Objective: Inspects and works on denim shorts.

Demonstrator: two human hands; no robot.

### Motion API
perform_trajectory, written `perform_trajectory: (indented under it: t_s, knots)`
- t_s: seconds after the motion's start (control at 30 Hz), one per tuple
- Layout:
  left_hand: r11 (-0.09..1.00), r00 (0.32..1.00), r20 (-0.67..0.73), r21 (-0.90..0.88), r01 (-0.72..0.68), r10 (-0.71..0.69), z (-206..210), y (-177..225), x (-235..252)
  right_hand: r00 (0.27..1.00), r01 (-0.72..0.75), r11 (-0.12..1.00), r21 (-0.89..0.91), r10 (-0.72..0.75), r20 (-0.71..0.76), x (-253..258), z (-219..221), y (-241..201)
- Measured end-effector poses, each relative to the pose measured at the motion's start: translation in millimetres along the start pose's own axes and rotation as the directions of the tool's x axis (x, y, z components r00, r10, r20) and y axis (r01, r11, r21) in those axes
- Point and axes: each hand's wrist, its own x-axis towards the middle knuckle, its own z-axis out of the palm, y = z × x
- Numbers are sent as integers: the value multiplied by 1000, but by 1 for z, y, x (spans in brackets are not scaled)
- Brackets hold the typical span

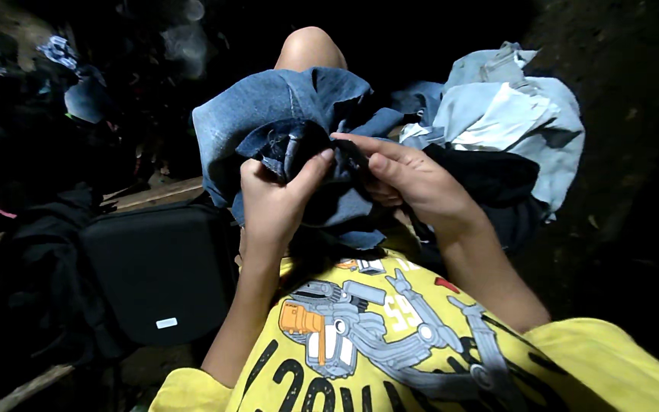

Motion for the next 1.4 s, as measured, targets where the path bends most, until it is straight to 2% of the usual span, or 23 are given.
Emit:
perform_trajectory:
  t_s: [0.07,0.17,0.23,0.37,0.5,0.67,0.73,0.83,0.93,1.1,1.17,1.27,1.33,1.4]
  knots:
    - [1000,1000,-17,-17,22,-22,1,0,0,996,84,968,-236,-90,-15,-1,2,-1]
    - [999,998,-31,-20,49,-49,3,0,-1,969,139,758,-637,-236,-69,-3,9,3]
    - [999,999,-8,-6,52,-52,1,-1,-2,946,151,634,-759,-316,-75,-2,13,7]
    - [999,997,79,-27,27,-24,-5,-3,-2,931,205,558,-804,-365,-16,4,14,5]
    - [995,997,52,-70,69,-65,-5,-1,-3,945,222,566,-794,-326,32,2,8,2]
    - [998,984,176,61,-12,1,-8,-3,-3,924,229,490,-841,-380,30,5,8,4]
    - [999,986,165,51,-7,-2,-7,-3,-4,907,237,488,-840,-420,12,8,14,4]
    - [998,992,128,-55,26,-19,-7,-2,-5,891,222,499,-838,-453,-35,6,17,9]
    - [993,995,70,-80,84,-78,-7,-2,-7,876,210,495,-843,-479,-63,3,15,18]
    - [999,993,112,-20,28,-26,-5,-3,-4,890,202,556,-806,-448,-86,10,19,13]
    - [1000,994,105,-5,29,-29,-7,-2,-3,896,237,650,-722,-434,-95,9,18,12]
    - [997,993,89,-3,77,-77,-8,-3,-2,966,192,932,-306,-234,-109,6,11,5]
    - [993,990,81,-22,115,-113,-8,-3,-1,992,76,994,-78,-83,-99,7,8,0]
    - [990,990,63,-49,132,-129,-7,-4,1,999,1,1000,29,0,-51,10,4,-4]
